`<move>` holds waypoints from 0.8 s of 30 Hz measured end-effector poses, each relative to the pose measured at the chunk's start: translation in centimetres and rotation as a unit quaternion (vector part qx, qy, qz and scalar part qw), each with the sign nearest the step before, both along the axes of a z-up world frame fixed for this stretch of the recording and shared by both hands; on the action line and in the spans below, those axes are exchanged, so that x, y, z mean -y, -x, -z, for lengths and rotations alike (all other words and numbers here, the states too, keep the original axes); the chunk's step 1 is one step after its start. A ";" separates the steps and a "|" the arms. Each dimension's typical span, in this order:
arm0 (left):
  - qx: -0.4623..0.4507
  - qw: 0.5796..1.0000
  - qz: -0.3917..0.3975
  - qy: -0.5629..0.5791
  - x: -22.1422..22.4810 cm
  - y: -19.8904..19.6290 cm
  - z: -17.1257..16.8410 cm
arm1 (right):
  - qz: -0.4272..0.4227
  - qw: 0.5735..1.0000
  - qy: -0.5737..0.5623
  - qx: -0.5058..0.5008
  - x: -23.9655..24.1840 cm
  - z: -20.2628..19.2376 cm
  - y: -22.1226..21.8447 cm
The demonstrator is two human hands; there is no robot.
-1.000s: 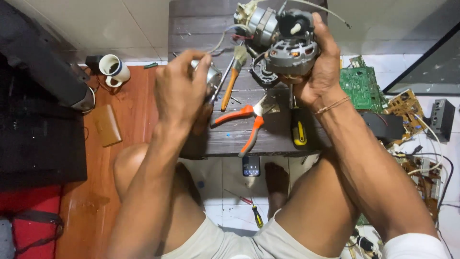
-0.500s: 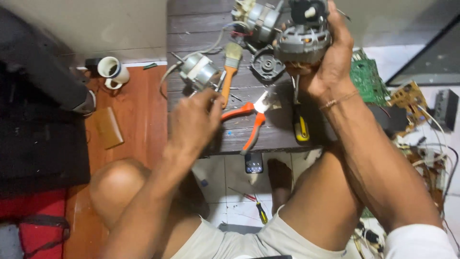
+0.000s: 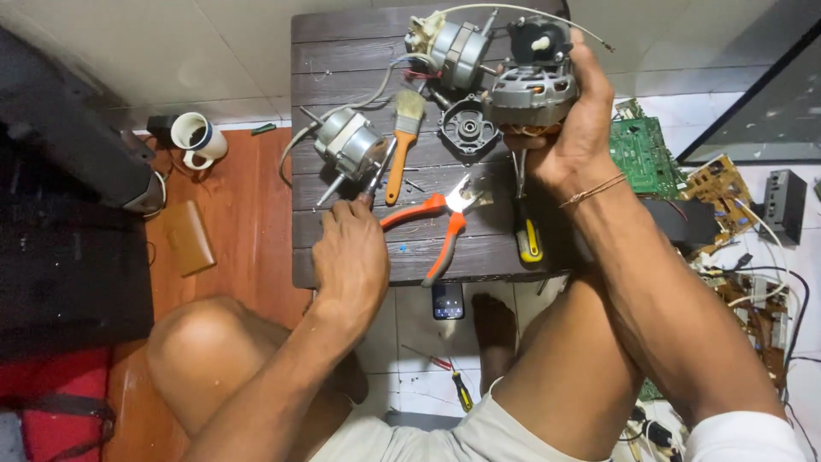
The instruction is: Removing screws from an electric motor using a screwdriver and cleaning the parts with a brush.
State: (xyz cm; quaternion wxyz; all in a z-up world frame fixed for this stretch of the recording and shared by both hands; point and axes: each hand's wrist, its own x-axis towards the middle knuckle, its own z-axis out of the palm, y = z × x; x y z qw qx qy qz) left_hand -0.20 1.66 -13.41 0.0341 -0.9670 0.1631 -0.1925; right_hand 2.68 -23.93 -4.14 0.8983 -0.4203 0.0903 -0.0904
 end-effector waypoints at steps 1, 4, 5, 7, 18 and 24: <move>0.001 1.000 -0.002 -0.001 -0.1 -0.2 0.4 | -0.002 1.000 -0.001 0.001 -0.3 0.3 -0.2; 0.024 0.997 -0.042 -0.052 -0.2 -1.0 1.3 | -0.005 1.000 -0.020 0.011 -0.9 0.8 -0.5; 0.033 0.997 -0.048 -0.055 -0.3 -1.2 1.3 | -0.013 1.000 -0.015 0.003 -1.1 0.8 -0.4; 0.041 0.996 -0.055 -0.057 -0.5 -1.6 1.0 | -0.022 1.000 -0.010 -0.004 -1.4 1.0 -0.5; -0.125 0.983 0.037 0.126 -2.6 2.7 -4.0 | -0.037 0.999 -0.021 0.002 -1.7 2.2 -1.0; -0.132 0.981 -0.004 0.145 -6.3 4.7 -9.9 | -0.032 0.999 -0.041 -0.009 -1.9 2.5 -1.6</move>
